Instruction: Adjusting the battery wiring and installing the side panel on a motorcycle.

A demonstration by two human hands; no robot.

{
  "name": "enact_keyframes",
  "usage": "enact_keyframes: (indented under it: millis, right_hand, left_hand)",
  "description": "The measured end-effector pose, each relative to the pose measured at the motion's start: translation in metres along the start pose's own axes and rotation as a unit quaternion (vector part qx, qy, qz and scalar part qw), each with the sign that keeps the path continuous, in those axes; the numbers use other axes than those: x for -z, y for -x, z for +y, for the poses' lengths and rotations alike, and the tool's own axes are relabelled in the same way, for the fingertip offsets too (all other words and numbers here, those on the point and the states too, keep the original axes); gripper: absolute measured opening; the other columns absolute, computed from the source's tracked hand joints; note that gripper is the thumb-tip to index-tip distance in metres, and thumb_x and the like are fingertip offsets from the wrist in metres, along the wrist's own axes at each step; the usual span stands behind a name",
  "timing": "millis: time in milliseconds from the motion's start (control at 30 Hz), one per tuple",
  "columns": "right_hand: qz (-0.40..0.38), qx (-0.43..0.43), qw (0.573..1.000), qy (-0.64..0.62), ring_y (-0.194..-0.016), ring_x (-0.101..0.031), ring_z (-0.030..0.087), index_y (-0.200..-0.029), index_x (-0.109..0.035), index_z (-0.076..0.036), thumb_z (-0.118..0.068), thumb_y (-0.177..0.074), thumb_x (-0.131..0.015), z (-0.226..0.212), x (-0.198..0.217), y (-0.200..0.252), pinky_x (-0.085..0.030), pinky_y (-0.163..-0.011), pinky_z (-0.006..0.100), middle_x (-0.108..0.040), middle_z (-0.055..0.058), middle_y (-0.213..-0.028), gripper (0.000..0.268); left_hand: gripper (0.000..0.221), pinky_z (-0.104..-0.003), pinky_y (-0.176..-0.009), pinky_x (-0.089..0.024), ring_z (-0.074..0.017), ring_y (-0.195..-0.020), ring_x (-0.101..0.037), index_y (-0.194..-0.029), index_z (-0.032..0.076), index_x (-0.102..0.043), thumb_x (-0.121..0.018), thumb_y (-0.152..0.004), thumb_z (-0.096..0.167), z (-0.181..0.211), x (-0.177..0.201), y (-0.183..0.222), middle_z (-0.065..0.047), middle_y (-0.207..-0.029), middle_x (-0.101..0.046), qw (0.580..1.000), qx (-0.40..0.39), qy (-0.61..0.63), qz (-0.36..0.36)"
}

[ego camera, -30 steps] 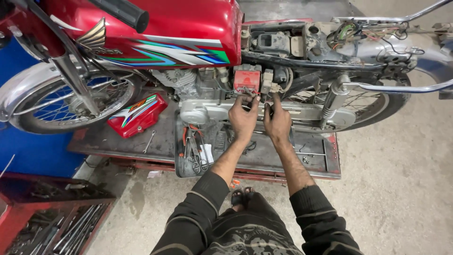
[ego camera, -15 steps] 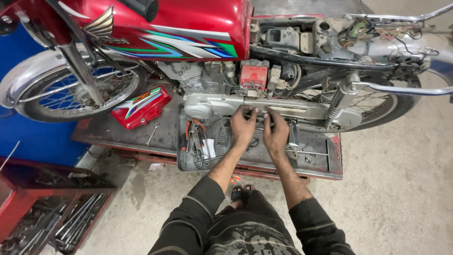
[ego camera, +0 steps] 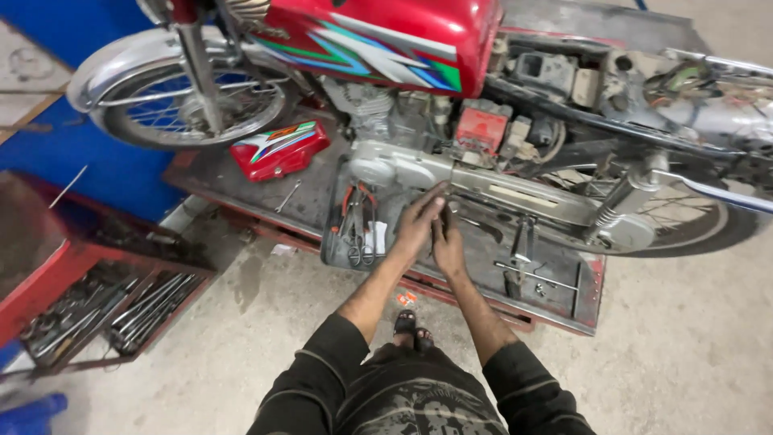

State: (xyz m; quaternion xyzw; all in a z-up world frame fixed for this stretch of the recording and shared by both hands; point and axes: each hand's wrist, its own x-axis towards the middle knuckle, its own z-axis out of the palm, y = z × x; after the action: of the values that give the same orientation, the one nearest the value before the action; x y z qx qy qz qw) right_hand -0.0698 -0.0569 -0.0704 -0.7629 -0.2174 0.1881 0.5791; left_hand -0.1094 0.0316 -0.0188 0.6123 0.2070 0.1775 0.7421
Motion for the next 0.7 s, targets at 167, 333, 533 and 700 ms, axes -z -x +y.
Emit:
enact_keyframes:
  millis: [167, 333, 533, 700]
  right_hand:
    - [0.004, 0.040, 0.998, 0.047, -0.126, -0.053, 0.042, -0.144, -0.047, -0.004, -0.022, -0.104, -0.048, -0.031, -0.016, 0.017, -0.049, -0.099, 0.056, -0.056, 0.025, -0.135, 0.044]
    - [0.011, 0.059, 0.998, 0.028, -0.115, -0.059, 0.047, -0.137, -0.052, -0.002, -0.016, -0.103, -0.051, -0.036, -0.031, 0.020, -0.054, -0.090, 0.061, -0.060, 0.028, -0.126, 0.036]
    - [-0.017, 0.021, 1.000, 0.015, -0.103, -0.069, 0.036, -0.127, -0.059, -0.003, -0.018, -0.102, -0.057, 0.011, -0.091, 0.002, -0.060, -0.080, 0.048, -0.067, 0.021, -0.117, 0.029]
    - [-0.021, -0.009, 0.999, -0.028, -0.091, -0.072, 0.035, -0.125, -0.061, -0.001, -0.017, -0.101, -0.058, 0.012, -0.171, -0.016, -0.062, -0.070, 0.041, -0.068, 0.024, -0.110, 0.029]
  left_hand:
    - [0.063, -0.050, -0.113, -0.039, -0.0391, -0.136, -0.045, -0.146, 0.009, -0.049, -0.055, -0.099, 0.050, -0.042, 0.032, 0.005, -0.023, -0.146, -0.049, 0.991, 0.076, -0.087, 0.071]
    - [0.052, -0.048, -0.095, -0.054, -0.0372, -0.124, -0.058, -0.135, 0.010, -0.060, -0.063, -0.096, 0.043, -0.099, 0.079, 0.000, -0.020, -0.132, -0.062, 0.975, 0.116, -0.039, 0.187]
    - [0.040, -0.051, -0.083, -0.056, -0.0355, -0.104, -0.069, -0.127, 0.007, -0.062, -0.064, -0.095, 0.032, -0.142, 0.149, 0.012, -0.018, -0.112, -0.071, 0.957, 0.145, 0.067, 0.244]
    - [0.045, -0.041, -0.074, -0.060, -0.0321, -0.098, -0.072, -0.126, 0.007, -0.063, -0.070, -0.093, 0.036, -0.179, 0.250, -0.008, -0.018, -0.108, -0.072, 0.935, 0.173, 0.056, 0.304]
